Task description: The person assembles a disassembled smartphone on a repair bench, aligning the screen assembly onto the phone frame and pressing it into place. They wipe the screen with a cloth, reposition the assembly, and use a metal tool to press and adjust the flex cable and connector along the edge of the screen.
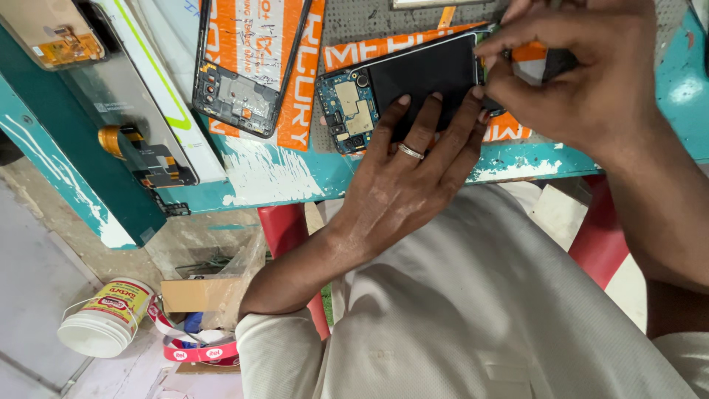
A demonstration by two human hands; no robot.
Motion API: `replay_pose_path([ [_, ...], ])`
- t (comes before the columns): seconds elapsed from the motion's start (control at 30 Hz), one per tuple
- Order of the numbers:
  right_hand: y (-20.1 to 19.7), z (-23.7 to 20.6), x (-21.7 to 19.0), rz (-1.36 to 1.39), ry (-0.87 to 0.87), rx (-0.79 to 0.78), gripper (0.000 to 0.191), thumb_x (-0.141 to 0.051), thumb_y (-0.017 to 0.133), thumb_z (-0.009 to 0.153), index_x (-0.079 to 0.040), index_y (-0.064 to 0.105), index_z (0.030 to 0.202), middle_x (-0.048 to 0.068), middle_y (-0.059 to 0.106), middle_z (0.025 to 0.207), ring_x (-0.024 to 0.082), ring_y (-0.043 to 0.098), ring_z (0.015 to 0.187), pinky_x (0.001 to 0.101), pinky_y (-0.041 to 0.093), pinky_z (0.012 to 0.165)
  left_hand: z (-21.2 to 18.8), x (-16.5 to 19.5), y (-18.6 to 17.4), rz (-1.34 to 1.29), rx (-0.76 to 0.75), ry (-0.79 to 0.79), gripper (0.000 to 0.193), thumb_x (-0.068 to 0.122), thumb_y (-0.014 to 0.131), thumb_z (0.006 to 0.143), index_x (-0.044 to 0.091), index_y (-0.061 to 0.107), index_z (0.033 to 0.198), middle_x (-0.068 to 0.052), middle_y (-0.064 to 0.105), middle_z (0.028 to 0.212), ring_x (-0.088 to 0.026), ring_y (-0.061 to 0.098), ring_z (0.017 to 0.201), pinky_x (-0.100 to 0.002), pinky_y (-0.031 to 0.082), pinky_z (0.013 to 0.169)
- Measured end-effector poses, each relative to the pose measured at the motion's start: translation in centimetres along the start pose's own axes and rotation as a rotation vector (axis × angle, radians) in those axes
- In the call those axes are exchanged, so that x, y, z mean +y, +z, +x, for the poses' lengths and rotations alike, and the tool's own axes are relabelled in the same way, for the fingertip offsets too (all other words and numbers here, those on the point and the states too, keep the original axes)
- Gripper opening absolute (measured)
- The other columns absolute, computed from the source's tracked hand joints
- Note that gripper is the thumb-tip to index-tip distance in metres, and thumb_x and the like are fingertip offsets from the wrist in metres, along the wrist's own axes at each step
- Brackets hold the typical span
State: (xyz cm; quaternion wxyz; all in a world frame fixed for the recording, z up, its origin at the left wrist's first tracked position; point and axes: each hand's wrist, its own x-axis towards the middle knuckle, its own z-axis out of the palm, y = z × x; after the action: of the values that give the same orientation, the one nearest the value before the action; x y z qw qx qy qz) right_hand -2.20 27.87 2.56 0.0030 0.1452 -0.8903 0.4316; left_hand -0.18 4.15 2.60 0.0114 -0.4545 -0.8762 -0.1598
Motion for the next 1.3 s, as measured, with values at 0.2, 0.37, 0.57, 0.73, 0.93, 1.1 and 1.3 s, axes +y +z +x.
replay_pose_path([
  [0.2, -0.8, 0.7, -0.2, -0.268, -0.166, -0.011, 0.018, 0.005, 0.086, 0.081, -0.002, 0.078, 0.095, 0.012, 0.069, 0.101, 0.02, 0.063, 0.081, 0.0314, 0.048, 0.068, 0.0, -0.1, -0.1, 0.001, -0.01, -0.003, 0.035, 0.024, 0.062, 0.108, 0.007, 0.068, 0.138, -0.007, 0.052, 0.157, -0.028, 0.055, 0.134, -0.049, 0.047, 0.118],
  [0.37, -2.3, 2.0, -0.7, -0.601, -0.396, -0.147, 0.025, -0.015, 0.088, 0.074, -0.013, 0.081, 0.098, 0.004, 0.07, 0.104, 0.02, 0.065, 0.086, 0.0343, 0.052, 0.071, 0.0, -0.3, -0.1, 0.003, -0.014, 0.004, 0.038, 0.024, 0.062, 0.107, 0.009, 0.069, 0.141, -0.007, 0.053, 0.156, -0.027, 0.055, 0.133, -0.049, 0.047, 0.117],
  [0.57, -3.3, 4.3, -0.3, -0.883, -0.763, -0.218, 0.024, -0.034, 0.081, 0.076, -0.018, 0.083, 0.093, -0.004, 0.072, 0.09, 0.014, 0.069, 0.086, 0.0295, 0.051, 0.073, 0.1, -0.4, -0.1, -0.007, -0.021, 0.003, 0.033, 0.023, 0.062, 0.108, 0.009, 0.071, 0.136, -0.007, 0.053, 0.156, -0.028, 0.054, 0.133, -0.049, 0.047, 0.117],
  [0.73, -3.3, 5.3, 0.3, -0.94, -0.936, -0.201, 0.024, -0.032, 0.073, 0.077, -0.016, 0.083, 0.092, -0.005, 0.072, 0.086, 0.013, 0.069, 0.087, 0.0277, 0.05, 0.075, 0.2, -0.4, -0.1, -0.013, -0.016, 0.001, 0.029, 0.021, 0.061, 0.106, 0.008, 0.071, 0.13, -0.007, 0.053, 0.156, -0.027, 0.055, 0.133, -0.049, 0.047, 0.117],
  [0.93, -3.2, 5.5, 0.4, -0.926, -1.015, -0.189, 0.021, -0.025, 0.073, 0.077, -0.011, 0.081, 0.089, -0.004, 0.068, 0.082, 0.014, 0.068, 0.086, 0.0288, 0.05, 0.075, 0.4, -0.5, -0.2, -0.015, -0.03, -0.009, 0.03, 0.022, 0.061, 0.108, 0.009, 0.07, 0.134, -0.009, 0.054, 0.155, -0.027, 0.055, 0.134, -0.048, 0.046, 0.118],
  [1.1, -3.3, 5.8, 0.4, -0.82, -1.065, -0.228, 0.022, -0.022, 0.069, 0.078, -0.005, 0.08, 0.086, -0.001, 0.063, 0.078, 0.014, 0.065, 0.084, 0.0318, 0.054, 0.078, 0.5, 0.0, -0.5, -0.015, -0.053, -0.055, 0.037, 0.022, 0.061, 0.107, 0.009, 0.067, 0.142, -0.015, 0.056, 0.145, -0.028, 0.054, 0.136, -0.047, 0.044, 0.121],
  [1.3, -3.0, 5.4, 0.6, -0.76, -1.219, -0.308, 0.018, -0.02, 0.064, 0.078, -0.005, 0.065, 0.068, 0.003, 0.065, 0.083, 0.02, 0.065, 0.085, 0.034, 0.052, 0.077, 0.4, 0.2, -0.4, -0.029, -0.045, -0.071, 0.036, 0.023, 0.06, 0.106, 0.009, 0.067, 0.138, -0.016, 0.056, 0.141, -0.03, 0.054, 0.137, -0.047, 0.042, 0.122],
])
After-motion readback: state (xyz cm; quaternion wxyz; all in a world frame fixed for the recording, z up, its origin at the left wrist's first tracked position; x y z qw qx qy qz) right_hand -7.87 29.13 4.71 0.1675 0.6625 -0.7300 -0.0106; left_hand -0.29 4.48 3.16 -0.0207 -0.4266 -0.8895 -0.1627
